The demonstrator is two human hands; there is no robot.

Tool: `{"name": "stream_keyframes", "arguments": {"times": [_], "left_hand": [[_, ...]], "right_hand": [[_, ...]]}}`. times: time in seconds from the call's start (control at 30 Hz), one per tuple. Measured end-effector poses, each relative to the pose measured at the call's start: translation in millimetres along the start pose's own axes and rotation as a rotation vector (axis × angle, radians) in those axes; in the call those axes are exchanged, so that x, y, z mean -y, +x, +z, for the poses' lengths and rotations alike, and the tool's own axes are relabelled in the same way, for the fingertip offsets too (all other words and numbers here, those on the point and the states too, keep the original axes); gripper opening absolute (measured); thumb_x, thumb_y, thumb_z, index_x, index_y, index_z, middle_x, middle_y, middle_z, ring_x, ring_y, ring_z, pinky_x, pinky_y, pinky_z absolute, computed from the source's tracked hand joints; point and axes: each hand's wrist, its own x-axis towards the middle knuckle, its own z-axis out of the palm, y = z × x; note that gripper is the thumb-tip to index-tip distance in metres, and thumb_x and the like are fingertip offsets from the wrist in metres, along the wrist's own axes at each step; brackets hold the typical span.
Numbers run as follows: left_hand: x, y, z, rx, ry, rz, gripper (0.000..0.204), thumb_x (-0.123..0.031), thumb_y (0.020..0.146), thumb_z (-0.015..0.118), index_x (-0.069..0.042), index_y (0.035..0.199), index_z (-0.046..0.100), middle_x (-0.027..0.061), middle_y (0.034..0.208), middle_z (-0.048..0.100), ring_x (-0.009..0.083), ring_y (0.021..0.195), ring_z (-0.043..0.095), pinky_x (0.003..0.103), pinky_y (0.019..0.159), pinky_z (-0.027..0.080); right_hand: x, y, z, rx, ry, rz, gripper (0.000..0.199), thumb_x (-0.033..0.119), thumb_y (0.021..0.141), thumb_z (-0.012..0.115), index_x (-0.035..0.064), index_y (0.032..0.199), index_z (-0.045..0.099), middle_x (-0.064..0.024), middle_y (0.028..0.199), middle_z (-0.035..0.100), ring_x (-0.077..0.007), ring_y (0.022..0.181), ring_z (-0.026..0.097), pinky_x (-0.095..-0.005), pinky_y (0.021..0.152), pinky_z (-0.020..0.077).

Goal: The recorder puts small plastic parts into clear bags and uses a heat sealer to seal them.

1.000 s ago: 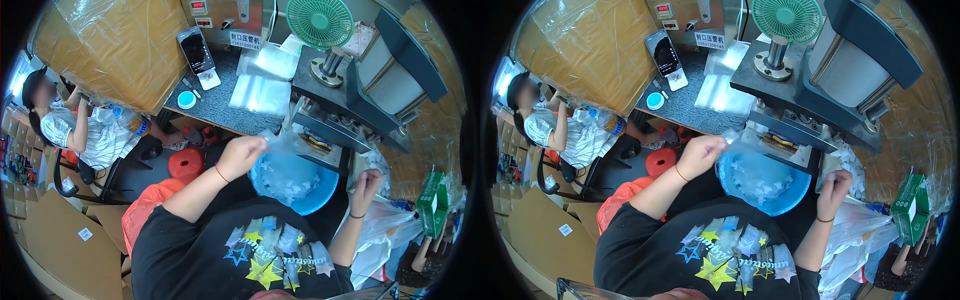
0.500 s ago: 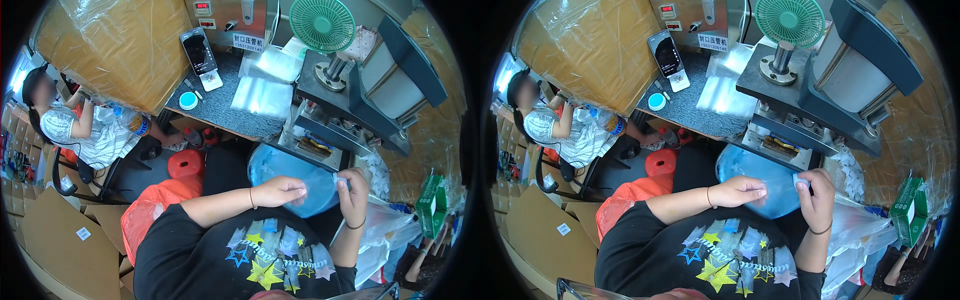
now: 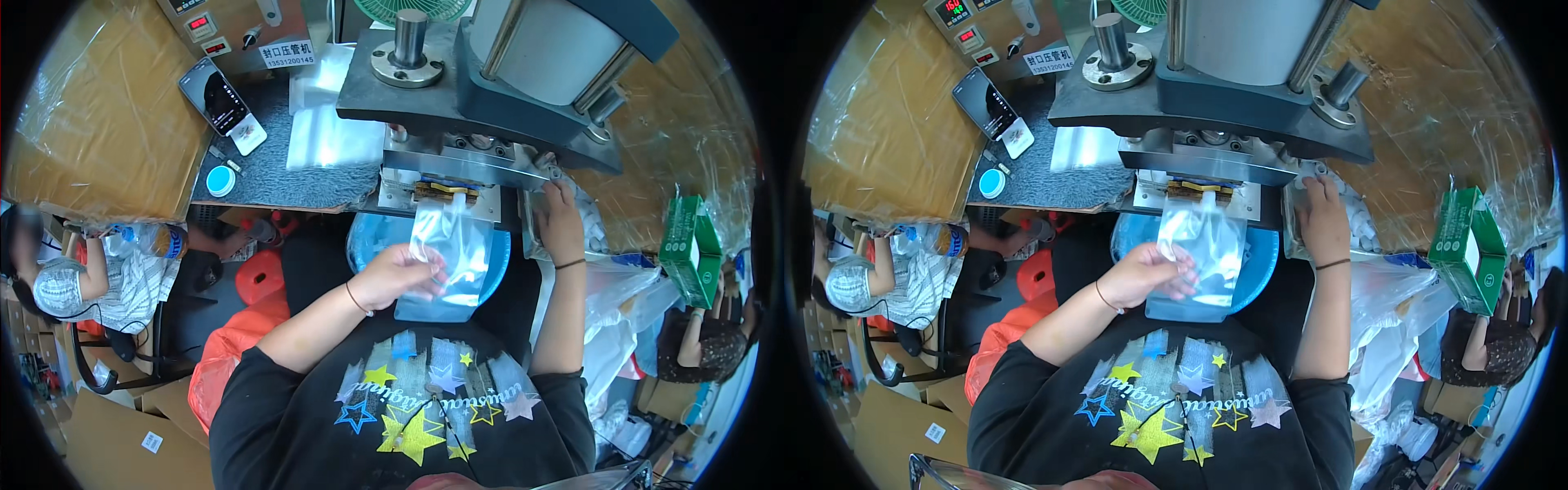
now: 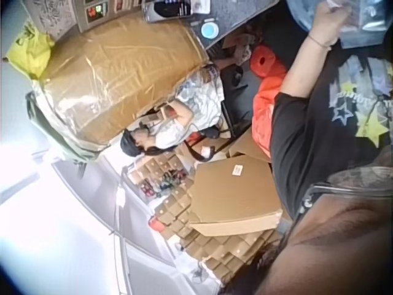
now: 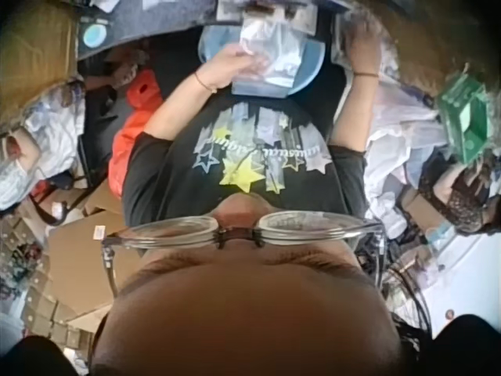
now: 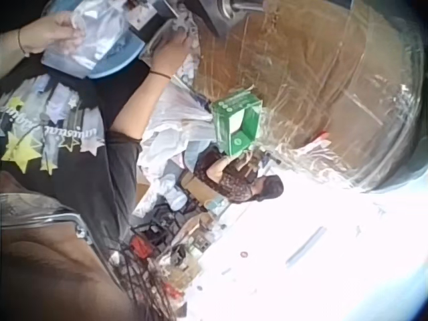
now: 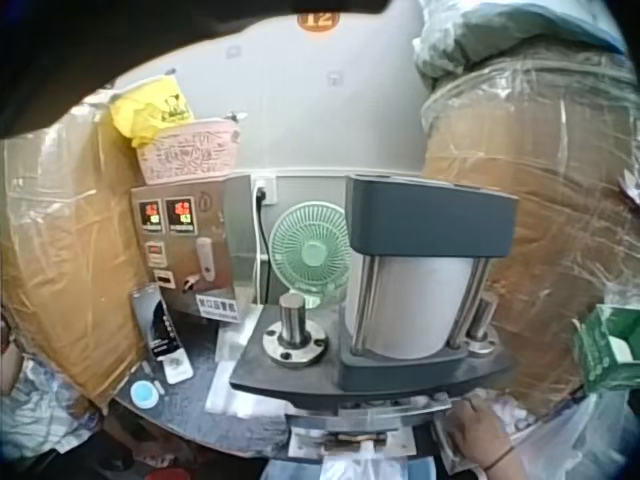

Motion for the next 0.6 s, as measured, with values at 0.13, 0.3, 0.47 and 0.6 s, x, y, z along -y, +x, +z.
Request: {"name": "stream_keyframes", "arguments": {"times": [0.13, 0.3, 0.47, 0.6], "left_hand": [[-16.7, 17.8, -9.9, 0.013, -0.066, 0.088, 0.017, -0.017, 0.097, 0.066, -0.005, 0.109, 0.067, 0.0095, 0.1, 0.072, 0.0191, 0.085, 0.073, 0.031, 0.072, 0.06], [-25.3, 17.3, -8.9, -0.06, -0.124, 0.064, 0.021, -0.015, 0.097, 0.064, -0.001, 0.113, 0.062, 0.0123, 0.103, 0.069, 0.0211, 0.088, 0.071, 0.033, 0.076, 0.059], [-53.6, -0.3, -41.3, -0.546, 0.612, 0.648, 0.045, -0.023, 0.09, 0.073, 0.0, 0.121, 0.052, 0.0178, 0.122, 0.06, 0.0249, 0.098, 0.063, 0.037, 0.084, 0.053], [-129.5, -30.5, -121.4, -1.446, 1.777, 0.806, 0.054, -0.034, 0.082, 0.076, -0.007, 0.123, 0.056, 0.0156, 0.15, 0.043, 0.0376, 0.115, 0.049, 0.05, 0.094, 0.042]], "right_hand": [[-3.7, -2.4, 10.4, -0.071, 0.18, 0.018, 0.03, 0.001, 0.085, 0.068, 0.0045, 0.113, 0.058, -0.0155, 0.121, 0.056, -0.0394, 0.103, 0.061, -0.0427, 0.085, 0.0508], [0.8, -2.6, 16.3, -0.109, 0.254, 0.071, 0.021, 0.002, 0.086, 0.067, 0.0044, 0.106, 0.06, -0.0144, 0.113, 0.057, -0.0359, 0.093, 0.063, -0.0395, 0.078, 0.0518], [-3.5, -6.6, 20.0, -0.188, 0.255, 0.053, 0.009, 0.004, 0.088, 0.065, 0.0008, 0.096, 0.062, -0.015, 0.105, 0.059, -0.0341, 0.092, 0.062, -0.0381, 0.076, 0.0526], [-11.1, -13.8, 22.3, -0.216, 0.254, 0.048, 0.01, 0.003, 0.088, 0.064, 0.0007, 0.097, 0.062, -0.016, 0.105, 0.058, -0.0329, 0.09, 0.061, -0.0368, 0.076, 0.0522]]}}
